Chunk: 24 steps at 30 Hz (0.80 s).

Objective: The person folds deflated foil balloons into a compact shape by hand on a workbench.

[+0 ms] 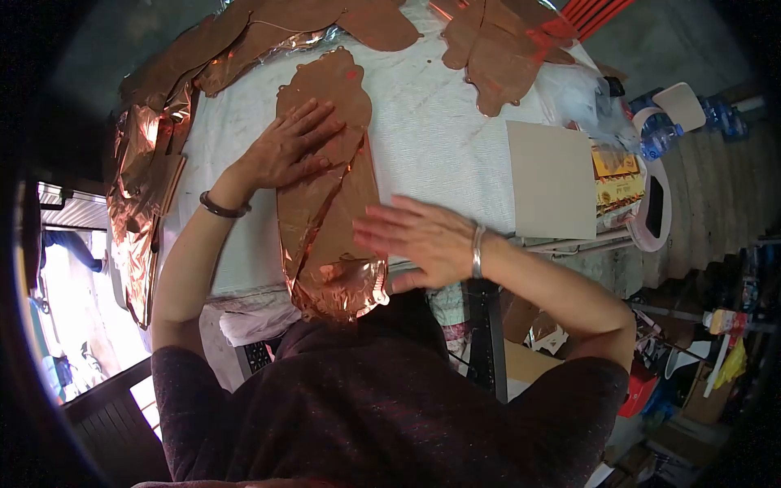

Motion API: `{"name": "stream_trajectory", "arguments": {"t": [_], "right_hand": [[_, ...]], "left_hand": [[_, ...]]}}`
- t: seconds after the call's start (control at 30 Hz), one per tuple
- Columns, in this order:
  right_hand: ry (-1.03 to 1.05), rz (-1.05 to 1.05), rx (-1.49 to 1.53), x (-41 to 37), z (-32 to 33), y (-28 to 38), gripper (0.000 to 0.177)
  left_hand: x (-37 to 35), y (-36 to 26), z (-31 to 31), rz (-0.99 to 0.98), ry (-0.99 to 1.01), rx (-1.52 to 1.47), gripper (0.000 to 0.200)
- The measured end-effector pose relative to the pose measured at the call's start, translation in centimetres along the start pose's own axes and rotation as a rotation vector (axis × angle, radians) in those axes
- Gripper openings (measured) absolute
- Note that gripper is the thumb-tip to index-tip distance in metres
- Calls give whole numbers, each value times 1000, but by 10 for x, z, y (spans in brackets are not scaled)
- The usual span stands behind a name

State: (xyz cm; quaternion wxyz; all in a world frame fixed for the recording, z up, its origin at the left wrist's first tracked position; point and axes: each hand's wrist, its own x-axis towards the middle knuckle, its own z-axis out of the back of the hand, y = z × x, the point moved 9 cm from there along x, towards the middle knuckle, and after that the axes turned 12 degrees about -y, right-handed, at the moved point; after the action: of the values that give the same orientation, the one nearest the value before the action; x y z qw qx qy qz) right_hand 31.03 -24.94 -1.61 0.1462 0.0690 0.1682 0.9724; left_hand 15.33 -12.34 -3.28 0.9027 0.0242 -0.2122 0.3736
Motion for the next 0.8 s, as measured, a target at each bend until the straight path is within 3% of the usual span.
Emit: {"name": "stream_trajectory", "arguments": {"t": [0.1,0.2,0.23,0.3,0.43,0.57,0.63,0.7,0.73,0.8], "right_hand": [[53,36,5,-22,-9,34,77],[-10,85,251,-43,1,63,73],[-9,93,251,-45,5,56,73],[-378,-68,197,-34,49,9,64],[-482,-130,73,42,73,-58,53],[-421,-181,126,130,52,-132,49],[-370,-176,119,156,33,-167,48],[-303,-185,-168,168,24,-176,49],[-230,-271,-176,164,15,-187,49],[-222,-239,-211,163,12,-187,50]], "left_hand": [[-1,-2,2,23,53,-8,59],[0,-1,0,46,99,-16,60],[-1,-1,0,49,108,-10,61],[-3,-1,-3,47,103,7,60],[-2,2,-4,53,105,-2,62],[-1,2,-5,85,218,24,65],[-4,7,-13,67,170,28,65],[-1,1,-5,7,31,-7,64],[-3,2,-5,14,16,-28,63],[-4,2,-3,11,5,-27,63]]}}
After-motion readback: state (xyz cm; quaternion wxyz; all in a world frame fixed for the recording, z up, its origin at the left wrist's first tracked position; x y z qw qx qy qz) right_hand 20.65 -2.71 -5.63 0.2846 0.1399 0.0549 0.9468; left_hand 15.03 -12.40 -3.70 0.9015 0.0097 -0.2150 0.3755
